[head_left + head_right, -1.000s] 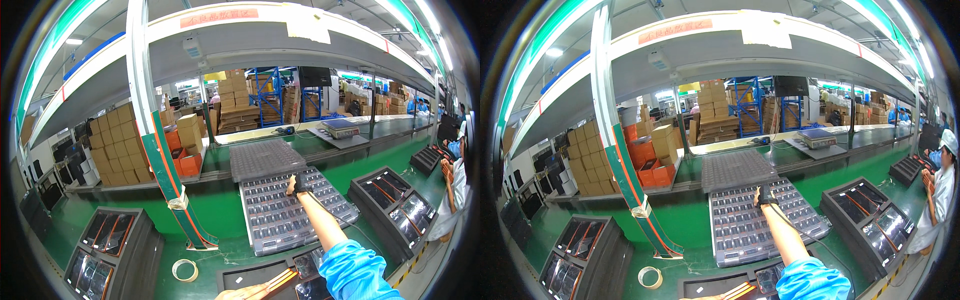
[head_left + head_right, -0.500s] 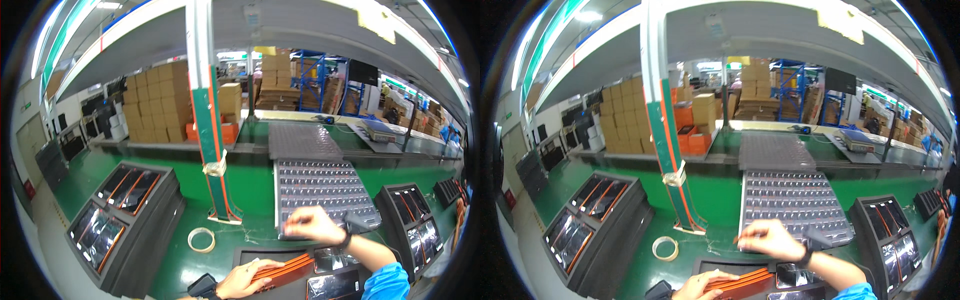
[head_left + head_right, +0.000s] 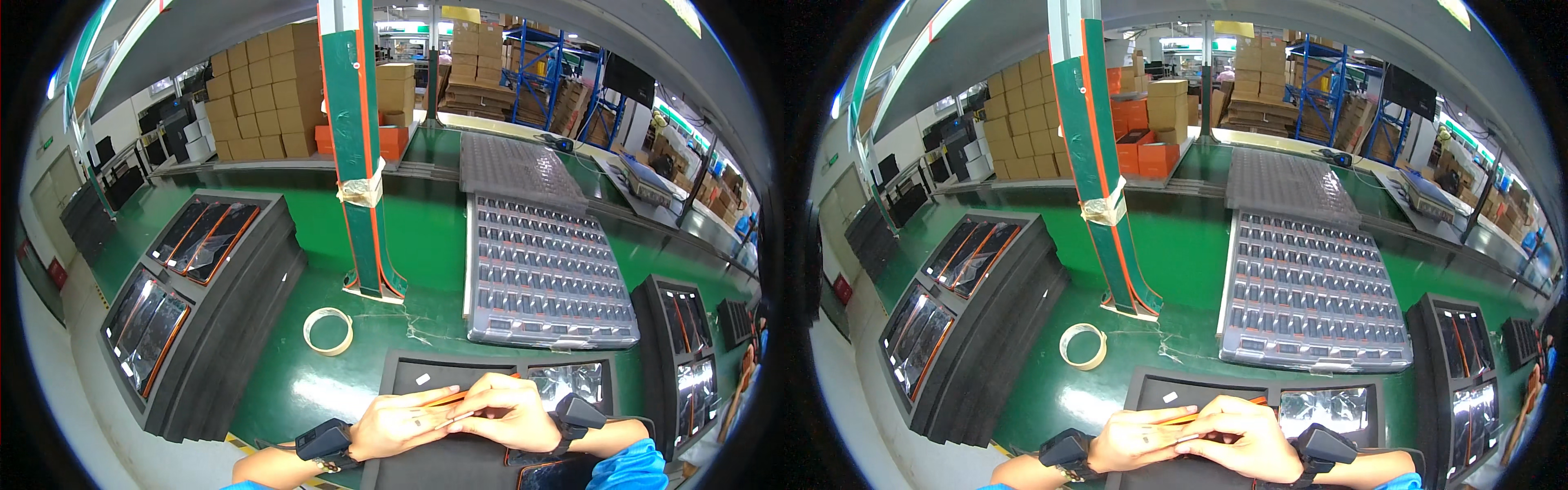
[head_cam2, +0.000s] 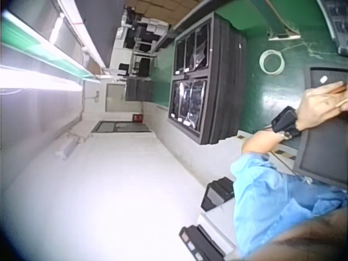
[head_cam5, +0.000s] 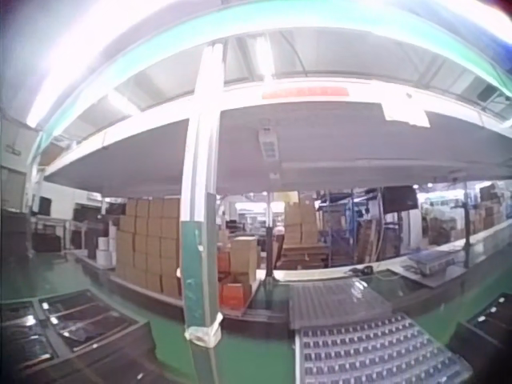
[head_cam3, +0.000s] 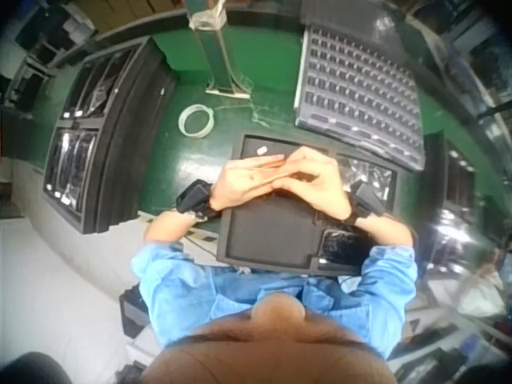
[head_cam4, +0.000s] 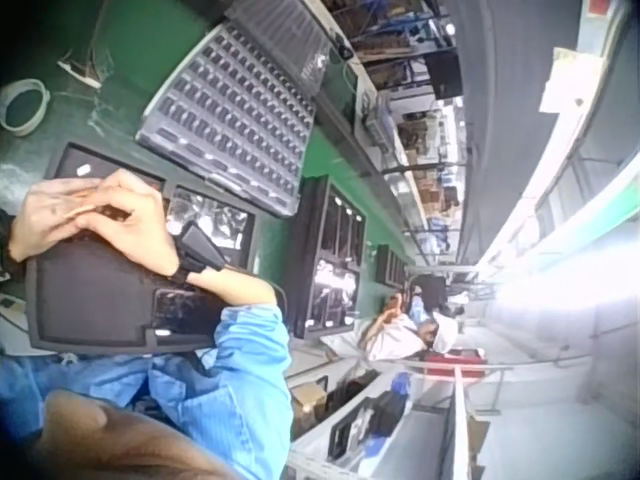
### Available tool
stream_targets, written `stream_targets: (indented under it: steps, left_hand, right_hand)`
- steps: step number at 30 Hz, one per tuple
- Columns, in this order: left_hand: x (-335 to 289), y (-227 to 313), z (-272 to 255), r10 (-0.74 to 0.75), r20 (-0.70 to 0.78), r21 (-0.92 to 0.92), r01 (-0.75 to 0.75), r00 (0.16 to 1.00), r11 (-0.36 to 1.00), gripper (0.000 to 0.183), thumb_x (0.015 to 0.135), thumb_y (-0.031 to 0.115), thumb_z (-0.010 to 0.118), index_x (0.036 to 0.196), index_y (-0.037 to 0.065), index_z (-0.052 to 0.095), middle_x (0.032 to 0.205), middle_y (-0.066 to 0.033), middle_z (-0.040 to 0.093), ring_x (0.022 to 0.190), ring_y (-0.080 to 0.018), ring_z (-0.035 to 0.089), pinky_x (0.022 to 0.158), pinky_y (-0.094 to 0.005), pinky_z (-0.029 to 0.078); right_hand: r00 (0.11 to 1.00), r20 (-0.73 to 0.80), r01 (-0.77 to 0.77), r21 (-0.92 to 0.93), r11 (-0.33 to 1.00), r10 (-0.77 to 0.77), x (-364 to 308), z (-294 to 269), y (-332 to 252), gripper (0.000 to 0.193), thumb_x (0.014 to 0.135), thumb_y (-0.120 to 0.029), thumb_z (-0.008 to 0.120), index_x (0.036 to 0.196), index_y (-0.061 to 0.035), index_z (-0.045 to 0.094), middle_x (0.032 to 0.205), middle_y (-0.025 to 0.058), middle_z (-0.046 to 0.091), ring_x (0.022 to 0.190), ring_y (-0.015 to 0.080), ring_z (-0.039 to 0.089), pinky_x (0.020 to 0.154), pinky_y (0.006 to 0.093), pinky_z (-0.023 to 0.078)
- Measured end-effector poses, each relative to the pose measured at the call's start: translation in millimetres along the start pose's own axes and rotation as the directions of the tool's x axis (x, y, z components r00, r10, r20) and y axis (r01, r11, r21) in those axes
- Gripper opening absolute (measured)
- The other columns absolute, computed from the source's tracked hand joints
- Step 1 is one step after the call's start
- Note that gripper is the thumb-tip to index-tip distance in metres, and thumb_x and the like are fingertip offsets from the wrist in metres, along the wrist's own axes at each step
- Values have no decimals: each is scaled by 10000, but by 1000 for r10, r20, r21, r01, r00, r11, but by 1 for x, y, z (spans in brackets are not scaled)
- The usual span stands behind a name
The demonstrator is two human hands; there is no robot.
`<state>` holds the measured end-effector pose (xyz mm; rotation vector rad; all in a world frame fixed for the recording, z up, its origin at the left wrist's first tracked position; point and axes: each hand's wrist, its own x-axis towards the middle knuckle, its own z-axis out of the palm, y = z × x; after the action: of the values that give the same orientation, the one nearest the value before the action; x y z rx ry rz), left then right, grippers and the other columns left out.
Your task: The worker is picking small electronic components from a grid and placing them into foam-lined trays for packing or assembly.
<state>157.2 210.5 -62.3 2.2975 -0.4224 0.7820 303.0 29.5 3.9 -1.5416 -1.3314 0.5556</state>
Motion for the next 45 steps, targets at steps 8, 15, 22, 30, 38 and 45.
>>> stream_targets:
  steps: [8,15,22,30,38,45]
  left_hand:
    - [4,10,-7,-28,-12,8,28,1000,1000,356,853,105,789,1196,45,718,1249,-81,719,1199,-242,676,914,-322,609]
    - [1,17,-7,206,-2,275,-197,979,941,354,864,180,789,1202,100,718,1211,-60,729,1140,-219,699,890,-292,612]
    - [-9,29,7,380,-80,639,-245,922,729,294,894,305,759,1167,199,758,1093,43,731,1065,-153,681,854,-257,567]
    - [7,39,-15,514,87,665,-434,854,608,223,918,178,668,1106,99,758,990,-70,740,909,-210,707,829,-313,572]
    - [-19,30,-9,439,-116,535,-316,891,783,241,854,268,789,1075,178,761,884,75,644,863,-113,642,832,-262,573]
    - [-14,6,-3,-200,-439,-33,206,876,978,20,883,11,673,881,12,654,715,-70,697,618,-236,699,630,-322,587]
  right_hand:
    - [850,85,507,-397,765,-519,5,-2,-5,279,762,-69,875,1007,-36,745,954,79,745,809,227,733,715,333,604]
    - [780,186,626,-188,757,-598,1,-20,-2,301,802,-71,854,1076,-45,733,988,89,768,846,233,760,749,326,630]
    - [995,-97,13,-17,1000,-15,10,-2,3,174,914,-66,748,1079,-14,725,962,114,762,833,195,766,744,290,619]
    - [982,135,147,-128,981,-129,15,1,-3,160,914,-43,723,1071,-27,693,1004,85,763,828,210,765,716,286,629]
    - [913,180,402,-232,886,-367,15,5,6,250,812,-6,802,1042,-10,704,1066,96,766,880,222,769,722,285,636]
    - [865,245,490,-232,840,-438,18,7,7,229,810,-12,804,1025,-8,725,1042,108,767,906,241,767,750,309,643]
